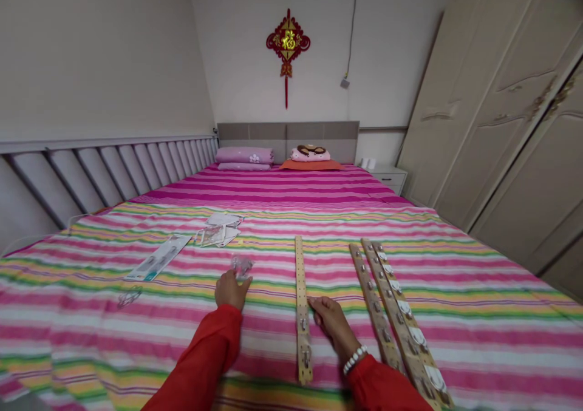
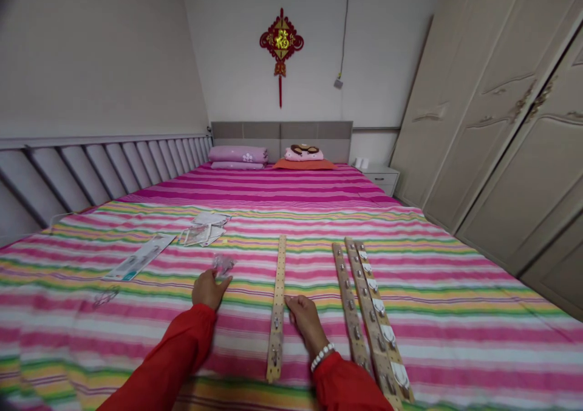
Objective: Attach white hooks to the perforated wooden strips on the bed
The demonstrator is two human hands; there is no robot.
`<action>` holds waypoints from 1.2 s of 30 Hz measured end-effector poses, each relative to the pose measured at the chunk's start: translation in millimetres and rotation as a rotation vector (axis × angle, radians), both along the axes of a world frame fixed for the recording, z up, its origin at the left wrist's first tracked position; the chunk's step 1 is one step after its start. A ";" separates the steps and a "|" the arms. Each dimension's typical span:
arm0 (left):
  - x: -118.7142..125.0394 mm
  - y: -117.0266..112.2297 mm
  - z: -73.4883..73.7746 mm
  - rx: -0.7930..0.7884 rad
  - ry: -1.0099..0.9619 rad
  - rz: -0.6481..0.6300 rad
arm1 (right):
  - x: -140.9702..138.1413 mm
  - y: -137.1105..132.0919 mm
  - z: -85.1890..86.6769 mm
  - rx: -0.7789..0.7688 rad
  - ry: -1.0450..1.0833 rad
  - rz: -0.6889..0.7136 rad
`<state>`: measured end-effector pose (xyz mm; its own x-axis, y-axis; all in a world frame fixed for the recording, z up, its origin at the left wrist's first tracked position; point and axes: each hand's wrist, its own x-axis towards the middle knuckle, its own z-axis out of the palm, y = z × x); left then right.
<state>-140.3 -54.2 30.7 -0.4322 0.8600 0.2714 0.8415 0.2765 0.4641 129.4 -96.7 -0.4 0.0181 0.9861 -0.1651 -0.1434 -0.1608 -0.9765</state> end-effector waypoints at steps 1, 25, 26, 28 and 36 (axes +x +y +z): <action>0.4 1.2 -0.1 -0.010 -0.002 -0.002 | 0.0 0.2 -0.3 0.003 -0.003 -0.002; 28.1 -44.6 17.6 0.014 -1.375 -0.201 | 3.4 -5.8 4.6 -0.001 0.182 0.000; 36.4 -47.3 18.8 0.021 -1.367 -0.233 | 4.5 -6.1 5.6 -0.004 0.211 0.004; 53.0 -51.1 21.8 0.039 -1.339 -0.295 | 6.8 -6.6 7.4 0.001 0.259 0.009; 112.1 -57.5 20.4 -0.003 -1.335 -0.445 | 9.4 -7.9 6.7 0.065 0.299 0.055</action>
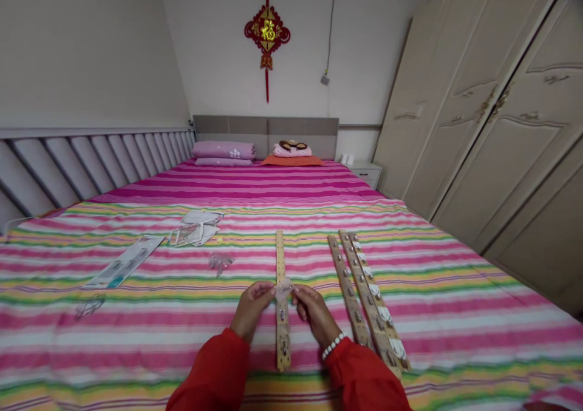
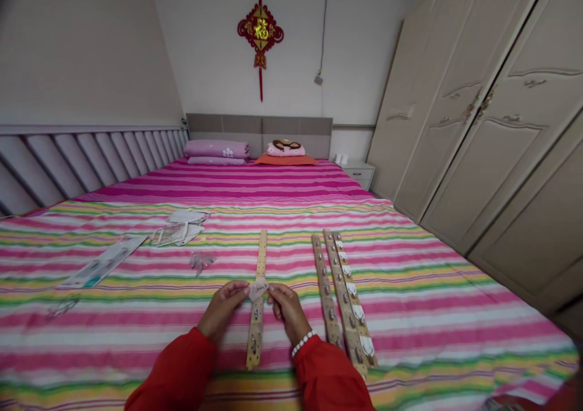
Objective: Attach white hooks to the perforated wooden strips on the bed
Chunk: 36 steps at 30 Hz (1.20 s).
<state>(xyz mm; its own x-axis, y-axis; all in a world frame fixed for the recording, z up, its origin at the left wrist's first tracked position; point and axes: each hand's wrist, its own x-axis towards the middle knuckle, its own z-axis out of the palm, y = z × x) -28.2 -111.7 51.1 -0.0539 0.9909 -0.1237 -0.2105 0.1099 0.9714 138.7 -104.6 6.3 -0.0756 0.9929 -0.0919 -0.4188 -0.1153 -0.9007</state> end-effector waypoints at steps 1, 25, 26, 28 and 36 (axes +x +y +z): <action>5.7 -1.0 -2.9 -0.010 -0.013 -0.009 | -0.1 -0.1 -0.7 0.010 0.007 0.006; 23.4 0.3 -17.6 0.025 0.080 0.013 | -4.4 -2.9 2.7 0.014 0.042 -0.110; 21.8 2.4 -18.1 0.047 0.110 0.006 | -5.7 -2.6 3.8 -0.002 0.043 -0.123; 19.0 7.5 -18.4 0.085 0.158 0.001 | -8.7 -1.3 5.9 -0.035 0.045 -0.148; 10.7 30.1 -24.9 0.047 0.249 -0.056 | -18.9 5.9 9.4 -0.134 0.033 -0.241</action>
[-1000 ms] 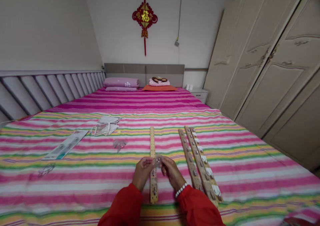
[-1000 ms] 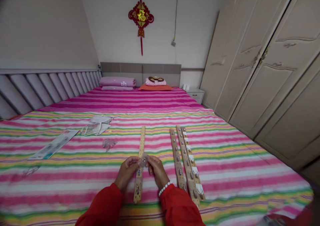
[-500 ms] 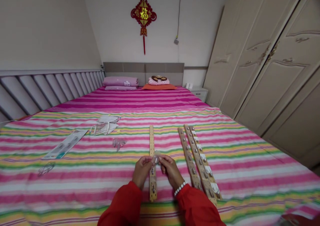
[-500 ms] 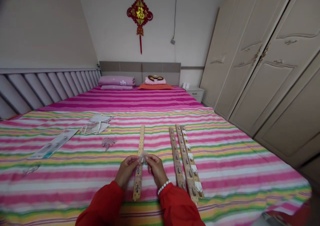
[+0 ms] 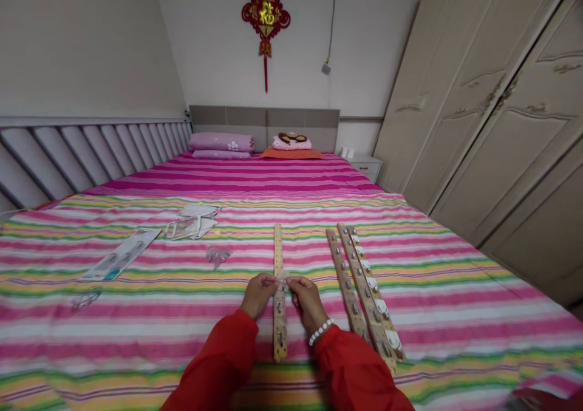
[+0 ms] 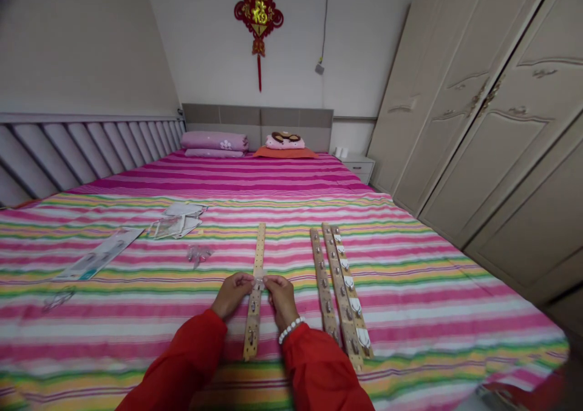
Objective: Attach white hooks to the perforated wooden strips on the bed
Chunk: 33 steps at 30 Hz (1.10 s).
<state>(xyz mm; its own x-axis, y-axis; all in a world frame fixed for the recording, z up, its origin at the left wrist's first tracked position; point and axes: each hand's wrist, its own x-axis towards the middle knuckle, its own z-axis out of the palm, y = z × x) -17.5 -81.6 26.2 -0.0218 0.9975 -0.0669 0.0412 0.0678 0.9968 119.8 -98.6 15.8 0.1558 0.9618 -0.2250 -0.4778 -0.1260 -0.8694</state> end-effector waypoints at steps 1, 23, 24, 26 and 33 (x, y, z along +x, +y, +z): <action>-0.6 1.6 -1.3 -0.005 0.005 -0.004 | -0.3 0.4 0.1 -0.004 -0.002 0.001; 1.3 0.5 -10.9 0.007 0.080 0.063 | -9.0 11.8 -14.2 0.012 -0.127 -0.082; 1.4 0.2 -11.6 0.009 0.082 0.071 | -9.5 12.1 -14.0 0.011 -0.126 -0.085; 1.2 -0.2 -14.0 0.019 0.080 0.089 | -10.5 12.4 -13.8 0.012 -0.124 -0.088; 0.6 0.6 -20.2 0.057 0.140 0.162 | -12.0 15.0 -16.5 0.028 -0.133 -0.109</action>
